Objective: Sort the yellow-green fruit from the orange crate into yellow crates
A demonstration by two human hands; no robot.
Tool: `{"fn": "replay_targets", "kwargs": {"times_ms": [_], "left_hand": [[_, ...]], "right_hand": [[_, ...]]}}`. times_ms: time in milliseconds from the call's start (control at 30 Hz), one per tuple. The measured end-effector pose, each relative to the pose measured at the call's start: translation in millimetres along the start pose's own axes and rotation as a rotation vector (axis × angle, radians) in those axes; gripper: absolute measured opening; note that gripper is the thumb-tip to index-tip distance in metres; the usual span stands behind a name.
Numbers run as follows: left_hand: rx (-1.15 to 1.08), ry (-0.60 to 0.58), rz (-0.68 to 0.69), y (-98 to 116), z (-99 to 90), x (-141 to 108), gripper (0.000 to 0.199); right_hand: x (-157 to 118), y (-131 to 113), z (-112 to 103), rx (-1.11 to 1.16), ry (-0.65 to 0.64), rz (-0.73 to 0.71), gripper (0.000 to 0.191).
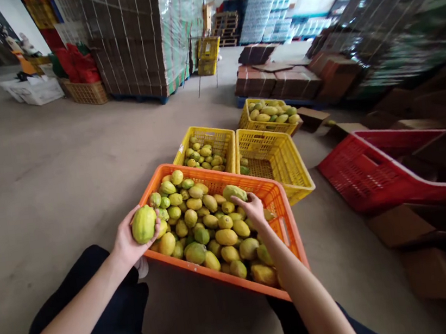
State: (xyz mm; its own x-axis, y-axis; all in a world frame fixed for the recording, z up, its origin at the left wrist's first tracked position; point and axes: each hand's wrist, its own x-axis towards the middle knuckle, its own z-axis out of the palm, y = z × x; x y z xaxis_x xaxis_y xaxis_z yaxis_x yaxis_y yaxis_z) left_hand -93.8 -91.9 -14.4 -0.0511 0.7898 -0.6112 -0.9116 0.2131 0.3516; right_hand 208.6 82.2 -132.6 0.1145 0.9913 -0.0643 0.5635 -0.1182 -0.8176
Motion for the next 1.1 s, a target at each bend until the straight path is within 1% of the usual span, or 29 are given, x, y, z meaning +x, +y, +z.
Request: {"fn": "replay_targets", "kwargs": {"times_ms": [33,100,167,233,300,367,433,467,567,633,767,933,967,1033,1100], "left_hand": [[-0.006,-0.002,0.008,-2,1.6,0,0.016],[-0.031,-0.004,-0.016,-9,4.0,2,0.016],[-0.071,0.002,-0.077,-19,5.2,5,0.018],[-0.105,0.008,-0.126,-32,5.7,10,0.017],[-0.119,-0.004,-0.139,-47,6.0,14,0.015],[-0.115,-0.021,-0.131,-63,7.1,18,0.016],[-0.099,-0.024,-0.100,-76,9.5,20,0.014],[-0.085,-0.023,-0.074,-82,11.1,22,0.012],[-0.010,-0.032,0.006,-98,17.5,25,0.010],[0.060,-0.045,0.035,-107,22.0,25,0.016],[0.182,-0.097,0.114,-121,29.1,22,0.029],[0.365,-0.248,0.298,-128,27.7,21,0.033],[0.422,-0.258,0.346,-129,25.6,22,0.032],[0.538,-0.238,0.430,-130,20.4,25,0.023],[0.637,-0.211,0.444,-129,14.9,28,0.020]], "right_hand": [[-5,-7,-14,0.146,-0.028,-0.017,0.050],[-21,-19,-38,0.520,-0.098,-0.027,0.049],[-43,-28,-54,0.880,-0.134,0.000,0.047],[-68,-33,-60,1.097,-0.131,0.046,0.045],[-93,-36,-56,1.207,-0.163,0.122,0.048],[-115,-39,-45,1.211,-0.223,0.229,0.049],[-131,-43,-29,1.159,-0.274,0.307,0.042],[-137,-45,-21,1.143,-0.302,0.319,0.040],[-148,-53,-3,1.160,-0.353,0.253,0.036],[-153,-57,3,1.190,-0.333,0.190,0.034],[-160,-61,5,1.200,-0.246,0.129,0.029],[-164,-64,5,1.255,-0.206,0.119,0.028],[-163,-63,4,1.264,-0.204,0.130,0.028],[-161,-62,1,1.265,-0.190,0.159,0.028],[-159,-58,-4,1.249,-0.168,0.187,0.029]]}}
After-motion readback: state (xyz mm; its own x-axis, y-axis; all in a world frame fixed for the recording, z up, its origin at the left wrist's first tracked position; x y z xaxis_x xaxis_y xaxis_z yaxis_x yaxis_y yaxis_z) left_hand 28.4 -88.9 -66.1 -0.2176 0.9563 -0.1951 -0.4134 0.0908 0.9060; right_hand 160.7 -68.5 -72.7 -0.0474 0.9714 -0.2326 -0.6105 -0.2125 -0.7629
